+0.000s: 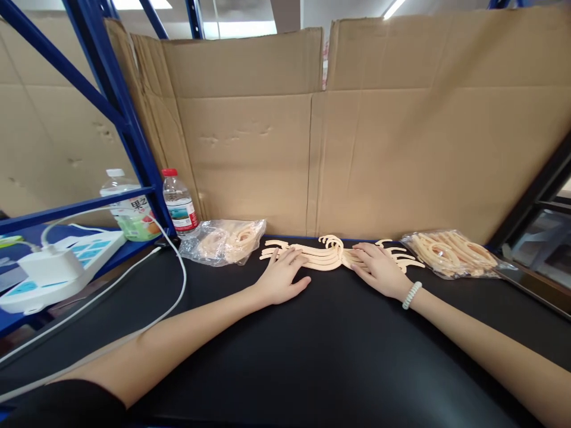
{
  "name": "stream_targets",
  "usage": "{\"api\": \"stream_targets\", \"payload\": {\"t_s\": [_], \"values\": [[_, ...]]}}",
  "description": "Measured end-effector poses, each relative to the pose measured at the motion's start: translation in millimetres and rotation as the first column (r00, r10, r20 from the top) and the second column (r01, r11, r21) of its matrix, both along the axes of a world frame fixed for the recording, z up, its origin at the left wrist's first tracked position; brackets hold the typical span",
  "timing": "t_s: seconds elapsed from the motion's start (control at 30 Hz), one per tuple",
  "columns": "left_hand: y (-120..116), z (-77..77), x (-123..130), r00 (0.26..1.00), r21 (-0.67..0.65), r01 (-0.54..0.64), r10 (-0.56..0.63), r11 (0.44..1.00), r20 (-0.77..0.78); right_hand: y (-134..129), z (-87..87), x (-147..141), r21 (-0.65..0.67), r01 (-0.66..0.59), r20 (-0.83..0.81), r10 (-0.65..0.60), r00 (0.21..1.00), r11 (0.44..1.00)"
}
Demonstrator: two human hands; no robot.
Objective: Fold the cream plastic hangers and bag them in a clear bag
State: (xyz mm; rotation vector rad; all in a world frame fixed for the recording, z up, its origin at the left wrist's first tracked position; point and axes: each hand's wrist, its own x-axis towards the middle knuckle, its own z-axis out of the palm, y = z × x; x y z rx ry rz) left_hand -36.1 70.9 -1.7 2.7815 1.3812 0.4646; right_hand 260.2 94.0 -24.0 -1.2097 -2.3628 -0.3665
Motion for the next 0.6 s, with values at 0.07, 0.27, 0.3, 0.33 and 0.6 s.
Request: {"api": "stream_targets", "payload": {"t_s": [0.07,0.27,0.3,0.33,0.6], "values": [[0.5,-1.0,0.0,1.0,0.016,0.005,-0.006,1.0,0.014,-0.9,0.4,0.0,0.013,-0.019,-0.004,0.019,1.0,1.0],[2.4,-5.2,-0.1,0.999,0.056,0.017,-0.019,0.998,0.046,-1.0,-0.2,1.7,0.02,-0.056,-0.004,0.057,0.998,0.998],[2.4,-5.3,0.0,0.999,0.062,0.019,-0.022,0.998,0.05,-0.9,-0.2,2.0,0.02,-0.06,-0.004,0.06,0.998,0.998],[2.3,-5.2,0.1,0.998,0.067,0.021,-0.025,0.998,0.053,-0.9,-0.1,2.2,0.021,-0.062,-0.005,0.063,0.998,0.998],[0.6,-2.3,-0.9,0.997,0.084,0.034,-0.039,0.996,0.061,-3.8,2.8,-0.4,0.021,-0.083,-0.022,0.084,0.996,0.996]]}}
